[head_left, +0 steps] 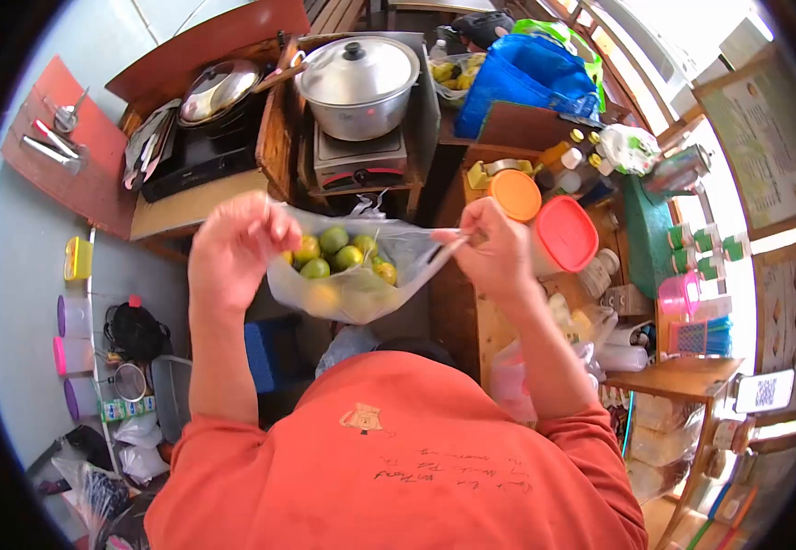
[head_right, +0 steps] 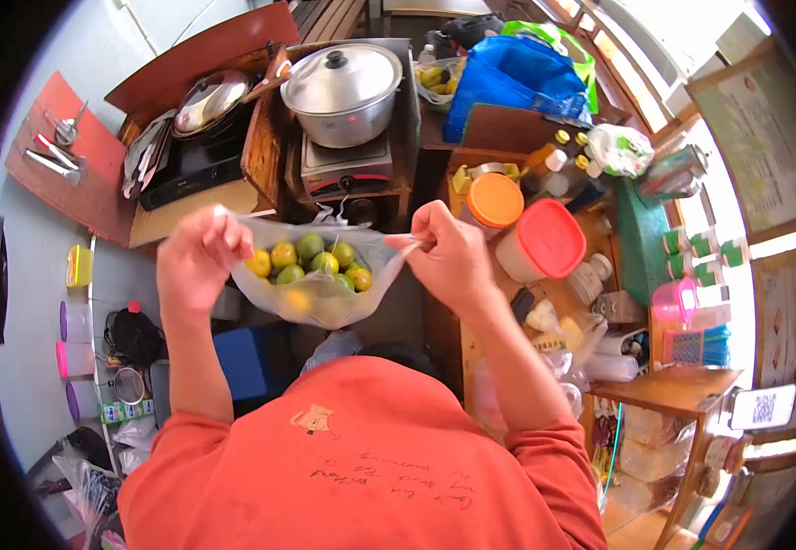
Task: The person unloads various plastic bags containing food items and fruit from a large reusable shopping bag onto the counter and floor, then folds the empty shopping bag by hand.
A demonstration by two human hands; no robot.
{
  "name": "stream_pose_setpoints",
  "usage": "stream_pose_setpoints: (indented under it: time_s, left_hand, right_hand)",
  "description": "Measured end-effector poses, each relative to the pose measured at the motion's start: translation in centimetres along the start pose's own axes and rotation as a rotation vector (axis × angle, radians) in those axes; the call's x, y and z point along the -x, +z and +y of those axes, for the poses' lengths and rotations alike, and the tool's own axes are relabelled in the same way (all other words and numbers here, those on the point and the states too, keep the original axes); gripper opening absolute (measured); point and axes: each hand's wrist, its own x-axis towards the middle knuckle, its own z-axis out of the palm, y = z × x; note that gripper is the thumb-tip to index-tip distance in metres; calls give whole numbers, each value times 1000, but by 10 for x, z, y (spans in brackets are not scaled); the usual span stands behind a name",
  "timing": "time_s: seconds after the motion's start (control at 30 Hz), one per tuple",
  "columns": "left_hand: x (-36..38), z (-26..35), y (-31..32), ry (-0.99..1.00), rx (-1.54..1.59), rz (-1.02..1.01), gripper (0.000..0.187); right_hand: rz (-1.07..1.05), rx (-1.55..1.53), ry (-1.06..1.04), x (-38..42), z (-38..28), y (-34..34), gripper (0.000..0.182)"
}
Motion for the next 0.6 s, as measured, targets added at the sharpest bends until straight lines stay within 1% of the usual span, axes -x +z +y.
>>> stream_pose_setpoints:
  time_s: [0.03, 0.07, 0.1, 0.13, 0.17, 0.2, 0.23, 0.3, 0.37, 0.4, 0.43, 0.47, 0.5, 0.53, 0.57, 0.6]
  left_hand:
    - [10, -11, -20, -9, 22, 110, 30]
    - [18, -24, -42, -15, 3, 133, 30]
    - [26, -38, -63, -23, -16, 160, 31]
    - [34, -51, -81, -44, -35, 241, 32]
    - [42, -64, -99, -97, -67, 305, 32]
    - [47, -77, -119, -125, -115, 370, 33]
    - [52, -92, -139, -158, -163, 434, 33]
    - [62, -123, -198, -243, -189, 519, 32]
    - [68, -154, -252, -261, -62, 638, 28]
    - [72, -171, -282, -273, 36, 696, 27]
    - [71, -185, -306, -285, 135, 752, 26]
    - [67, -197, -322, -291, 141, 757, 26]
    - [63, -208, -334, -364, 125, 804, 24]
    - [58, -219, -346, -438, 108, 849, 23]
    - [52, -230, -356, -503, 3, 836, 17]
    - [46, -236, -356, -522, -76, 799, 16]
  right_hand:
    - [157, -251, -8, -3, 33, 48, 42]
    - [238, -334, 64, -6, 46, 81, 50]
    - [125, -319, 218, -2, 64, 104, 56]
    - [49, -236, 258, 1, 73, 128, 59]
    - [1, -337, 356, 8, 83, 159, 53]
    - [-73, -540, 450, 16, 90, 186, 40]
    - [-99, -798, 535, 23, 97, 216, 31]
    - [-209, -787, 627, 39, 108, 254, 25]
    - [-249, -1057, 868, 48, 105, 283, 23]
    - [-313, -1082, 952, 51, 109, 293, 21]
    - [-317, -1077, 962, 51, 115, 301, 21]
    - [-389, -1135, 1021, 49, 123, 307, 19]
    - [-460, -1192, 1082, 45, 125, 314, 18]
    - [-415, -1115, 1159, 38, 128, 324, 15]
    - [-411, -1110, 1171, 32, 130, 332, 15]
    - [-474, -568, 934, 27, 134, 339, 12]
